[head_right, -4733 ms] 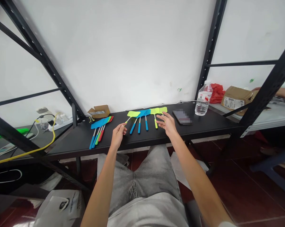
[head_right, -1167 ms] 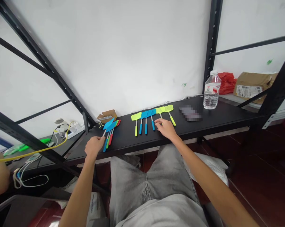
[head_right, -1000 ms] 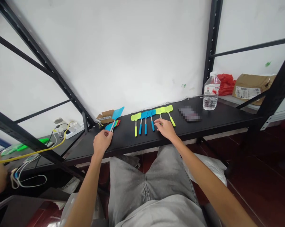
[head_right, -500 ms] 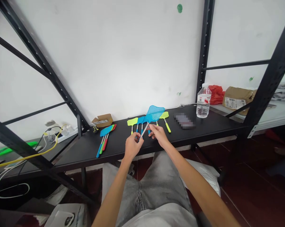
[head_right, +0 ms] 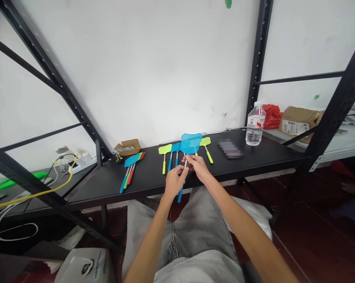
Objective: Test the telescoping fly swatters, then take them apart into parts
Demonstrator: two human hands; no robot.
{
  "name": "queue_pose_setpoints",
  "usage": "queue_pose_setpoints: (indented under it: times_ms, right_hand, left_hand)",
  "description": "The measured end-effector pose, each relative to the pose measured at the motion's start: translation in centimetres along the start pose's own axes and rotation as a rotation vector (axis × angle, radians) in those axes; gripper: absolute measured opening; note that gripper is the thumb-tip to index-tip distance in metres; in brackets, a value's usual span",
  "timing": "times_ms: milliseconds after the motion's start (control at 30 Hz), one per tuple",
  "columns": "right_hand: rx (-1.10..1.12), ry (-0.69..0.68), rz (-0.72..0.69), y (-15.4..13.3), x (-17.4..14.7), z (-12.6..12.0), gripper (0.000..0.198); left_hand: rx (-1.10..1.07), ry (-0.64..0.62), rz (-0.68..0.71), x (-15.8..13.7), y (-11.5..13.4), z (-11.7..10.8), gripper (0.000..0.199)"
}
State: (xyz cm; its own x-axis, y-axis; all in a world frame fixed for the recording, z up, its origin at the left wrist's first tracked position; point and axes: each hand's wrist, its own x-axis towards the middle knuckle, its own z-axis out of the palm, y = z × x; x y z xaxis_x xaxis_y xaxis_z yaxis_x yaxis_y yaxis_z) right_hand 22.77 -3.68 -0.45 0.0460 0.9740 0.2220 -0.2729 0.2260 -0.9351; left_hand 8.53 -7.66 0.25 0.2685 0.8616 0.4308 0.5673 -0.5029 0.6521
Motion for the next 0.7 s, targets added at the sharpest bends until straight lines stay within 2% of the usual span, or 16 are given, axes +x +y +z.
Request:
queue_pose_setpoints:
  times_ms: [267, 700]
  right_hand:
    - [0.113, -0.021, 0.084, -1.2, -0.4, 0.3, 0.042]
    - [0.208, -0.058, 0.106, -1.5, -0.3, 0.2, 0.038]
  left_hand:
    - [-0.22, -0.01, -0.086, -0.5, 0.6, 0.7, 0.042]
    - [-0.602, 0.022, -0.147, -1.8, 1.4, 1.4, 0.046]
